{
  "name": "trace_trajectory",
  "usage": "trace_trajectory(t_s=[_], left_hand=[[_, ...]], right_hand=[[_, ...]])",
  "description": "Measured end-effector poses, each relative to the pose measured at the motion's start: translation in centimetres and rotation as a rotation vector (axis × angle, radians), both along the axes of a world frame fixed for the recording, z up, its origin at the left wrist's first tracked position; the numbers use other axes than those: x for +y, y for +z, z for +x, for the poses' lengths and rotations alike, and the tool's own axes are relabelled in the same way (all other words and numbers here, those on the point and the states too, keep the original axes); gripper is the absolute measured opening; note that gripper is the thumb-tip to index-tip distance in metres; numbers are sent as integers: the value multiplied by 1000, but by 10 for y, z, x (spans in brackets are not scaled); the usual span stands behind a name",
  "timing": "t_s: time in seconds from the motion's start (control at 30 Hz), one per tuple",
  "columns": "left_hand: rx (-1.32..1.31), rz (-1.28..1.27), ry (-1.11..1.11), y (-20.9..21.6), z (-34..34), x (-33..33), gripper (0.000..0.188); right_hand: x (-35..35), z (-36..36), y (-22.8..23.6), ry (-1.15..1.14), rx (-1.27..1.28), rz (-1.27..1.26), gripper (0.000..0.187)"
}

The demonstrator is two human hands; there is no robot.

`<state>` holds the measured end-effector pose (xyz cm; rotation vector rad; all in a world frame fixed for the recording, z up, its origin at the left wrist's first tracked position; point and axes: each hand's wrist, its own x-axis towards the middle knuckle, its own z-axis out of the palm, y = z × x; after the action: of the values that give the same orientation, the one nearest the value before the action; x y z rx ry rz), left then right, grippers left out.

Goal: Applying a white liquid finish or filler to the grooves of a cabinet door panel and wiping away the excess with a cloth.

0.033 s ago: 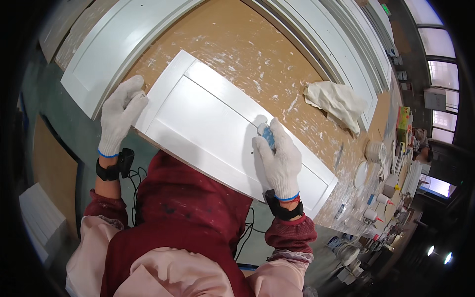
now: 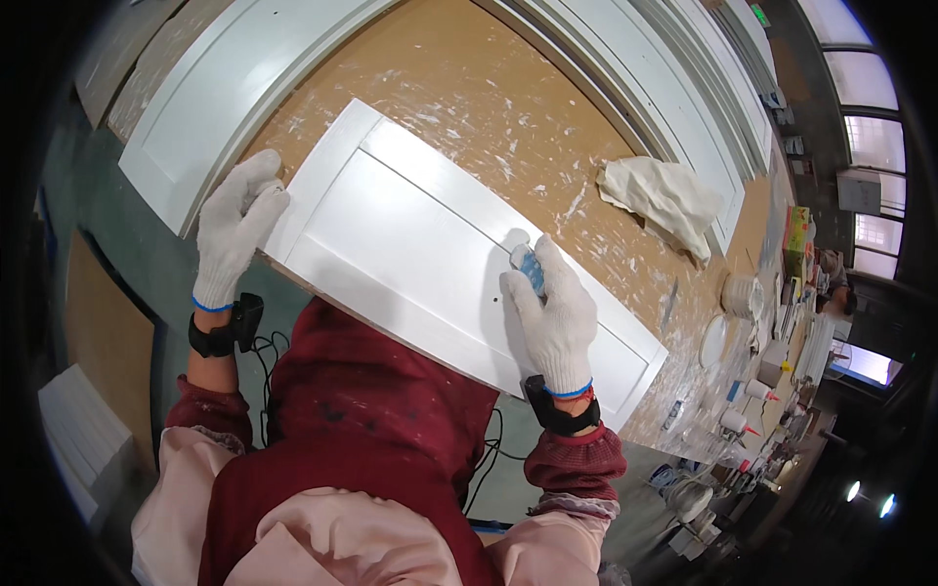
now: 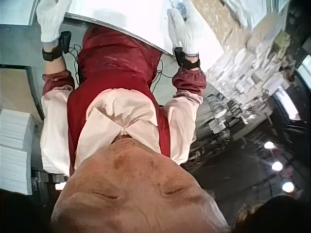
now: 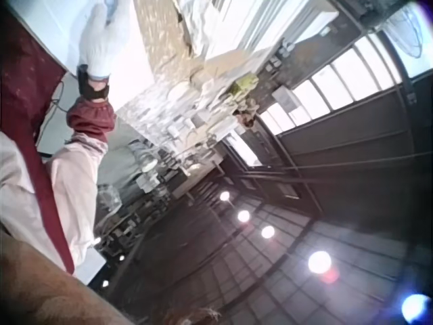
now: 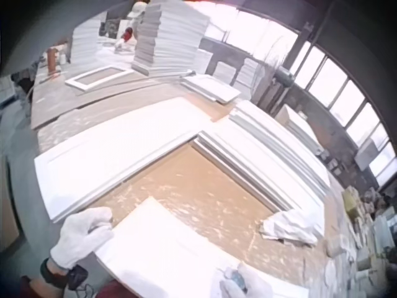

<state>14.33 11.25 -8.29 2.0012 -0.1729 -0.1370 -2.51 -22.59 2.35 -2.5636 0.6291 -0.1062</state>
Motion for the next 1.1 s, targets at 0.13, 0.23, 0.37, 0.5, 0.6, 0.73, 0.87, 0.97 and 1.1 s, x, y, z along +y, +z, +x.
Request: trace_trajectory(t_s=[0.13, 0.23, 0.37, 0.5, 0.6, 0.73, 0.87, 0.97, 1.1], left_hand=[[-56, 73, 4, 1, 3, -7, 46], [-120, 52, -53, 17, 4, -14, 44], [-223, 101, -96, 24, 7, -18, 43], [-124, 58, -138, 32, 10, -24, 44], [-111, 80, -133, 32, 11, -22, 45], [-27, 37, -112, 34, 10, -26, 47], [-2, 26, -102, 27, 12, -20, 47], [-47, 37, -153, 22, 14, -16, 46], [-146, 88, -156, 19, 11, -16, 46]], right_hand=[[-16, -25, -6, -76, -13, -24, 54], [-24, -40, -4, -212, 40, 60, 55], [-47, -67, -11, -289, 7, 129, 54], [-61, -87, -18, -212, -126, 1, 52], [-51, -77, -5, -220, -151, 162, 50], [-37, -45, 5, -146, -145, 392, 51], [-17, -2, 23, 126, -51, 211, 45], [-9, 12, 15, 161, -76, 97, 45], [-5, 20, 4, 151, -16, 29, 50]])
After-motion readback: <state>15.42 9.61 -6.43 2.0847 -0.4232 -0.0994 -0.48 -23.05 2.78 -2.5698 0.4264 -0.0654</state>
